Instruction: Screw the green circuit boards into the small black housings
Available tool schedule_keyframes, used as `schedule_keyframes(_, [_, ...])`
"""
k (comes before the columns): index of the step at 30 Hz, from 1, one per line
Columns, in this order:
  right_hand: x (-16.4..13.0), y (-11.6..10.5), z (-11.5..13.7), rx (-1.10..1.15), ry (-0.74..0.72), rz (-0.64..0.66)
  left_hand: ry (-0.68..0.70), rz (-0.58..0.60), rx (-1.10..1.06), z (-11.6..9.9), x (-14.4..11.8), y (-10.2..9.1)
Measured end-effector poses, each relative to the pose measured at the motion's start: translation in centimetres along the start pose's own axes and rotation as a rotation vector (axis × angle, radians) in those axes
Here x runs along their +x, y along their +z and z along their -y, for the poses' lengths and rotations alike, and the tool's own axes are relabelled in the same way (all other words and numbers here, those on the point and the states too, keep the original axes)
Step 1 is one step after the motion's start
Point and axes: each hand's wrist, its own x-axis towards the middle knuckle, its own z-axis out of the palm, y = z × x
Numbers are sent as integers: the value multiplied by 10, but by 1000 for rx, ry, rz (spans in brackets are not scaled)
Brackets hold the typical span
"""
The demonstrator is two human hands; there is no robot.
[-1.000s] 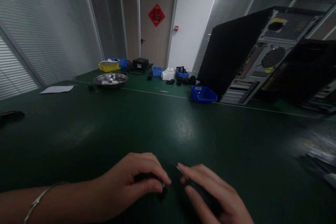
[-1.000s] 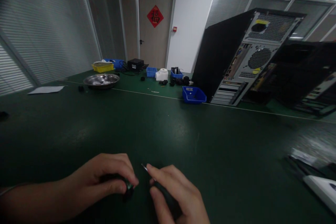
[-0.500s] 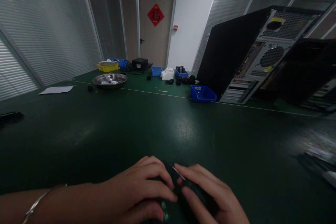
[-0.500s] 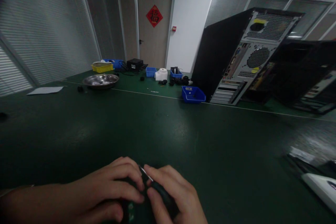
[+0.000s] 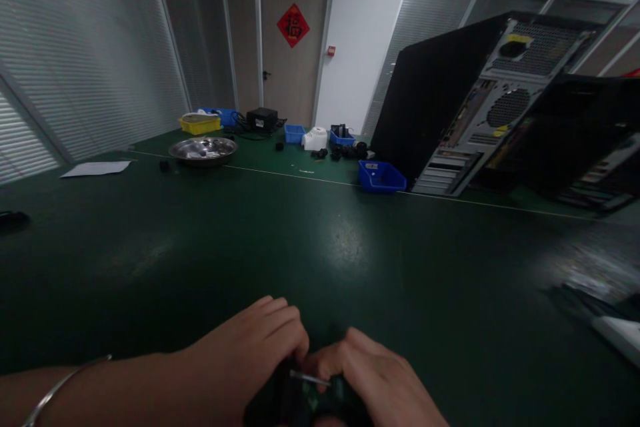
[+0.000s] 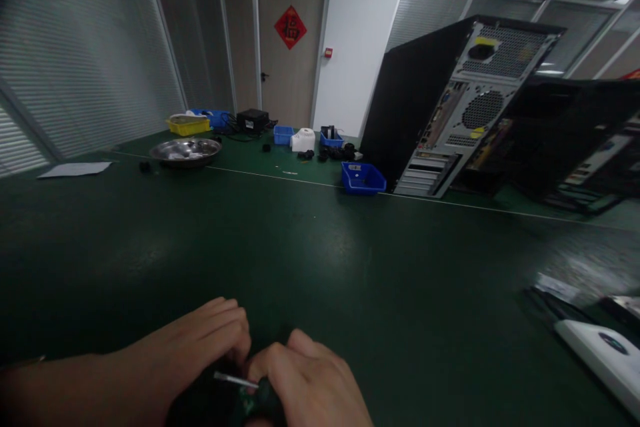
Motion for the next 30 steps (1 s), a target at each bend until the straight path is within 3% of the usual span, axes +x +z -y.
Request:
schedule_keyframes(6, [-1, 1, 0, 65, 31, -34, 24, -108, -325, 18, -1, 9])
schedule_keyframes(11, [-5, -2, -2, 328, 119, -290, 137, -188, -784, 34, 7, 23])
schedule_keyframes(15, [-4, -3, 3, 383, 33, -440, 136, -147, -1011, 34, 12, 29])
schedule_keyframes(20, [0, 0, 10, 334, -111, -488, 55, -139, -999, 28, 11, 30])
schedule_keyframes(30, [0, 2, 13, 176, -132, -454, 9, -193, -933, 24, 8, 32])
